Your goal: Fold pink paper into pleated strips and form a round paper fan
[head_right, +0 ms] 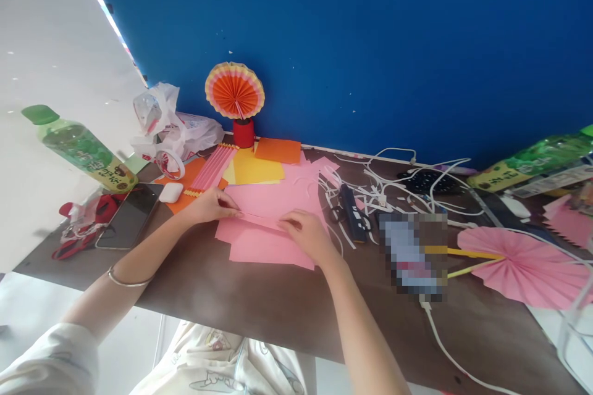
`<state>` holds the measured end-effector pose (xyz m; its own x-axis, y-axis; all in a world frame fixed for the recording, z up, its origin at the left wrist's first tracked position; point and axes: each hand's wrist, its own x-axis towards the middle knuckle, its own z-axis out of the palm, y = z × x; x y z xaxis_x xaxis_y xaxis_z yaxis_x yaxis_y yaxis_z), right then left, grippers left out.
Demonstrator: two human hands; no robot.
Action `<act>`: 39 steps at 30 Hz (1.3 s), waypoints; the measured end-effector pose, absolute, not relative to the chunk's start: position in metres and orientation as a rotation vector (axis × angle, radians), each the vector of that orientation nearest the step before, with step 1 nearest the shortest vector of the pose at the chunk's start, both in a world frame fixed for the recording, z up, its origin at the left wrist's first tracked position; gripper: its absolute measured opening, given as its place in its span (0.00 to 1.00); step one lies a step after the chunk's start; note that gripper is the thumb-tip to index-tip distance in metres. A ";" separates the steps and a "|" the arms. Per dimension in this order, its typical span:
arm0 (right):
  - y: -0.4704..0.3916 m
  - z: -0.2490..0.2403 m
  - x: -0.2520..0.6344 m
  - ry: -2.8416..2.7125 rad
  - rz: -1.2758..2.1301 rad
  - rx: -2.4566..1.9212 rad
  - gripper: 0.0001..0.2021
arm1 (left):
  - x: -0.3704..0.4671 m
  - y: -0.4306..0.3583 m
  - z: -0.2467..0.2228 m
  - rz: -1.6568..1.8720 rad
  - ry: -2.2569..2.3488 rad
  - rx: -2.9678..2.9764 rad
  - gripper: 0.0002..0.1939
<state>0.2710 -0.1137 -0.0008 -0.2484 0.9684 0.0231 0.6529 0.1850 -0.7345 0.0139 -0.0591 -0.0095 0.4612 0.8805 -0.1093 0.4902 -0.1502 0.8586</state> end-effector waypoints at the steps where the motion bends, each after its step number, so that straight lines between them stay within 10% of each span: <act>1: -0.113 -0.001 0.273 -1.964 0.848 -1.529 0.08 | 0.014 -0.059 -0.009 0.561 1.182 1.782 0.11; 31: -0.102 -0.009 0.306 -1.698 0.885 -1.576 0.13 | -0.009 -0.045 -0.010 0.685 1.145 1.384 0.21; 39: -0.100 -0.024 0.308 -1.889 0.710 -1.599 0.10 | -0.006 -0.046 -0.020 0.655 1.159 1.798 0.11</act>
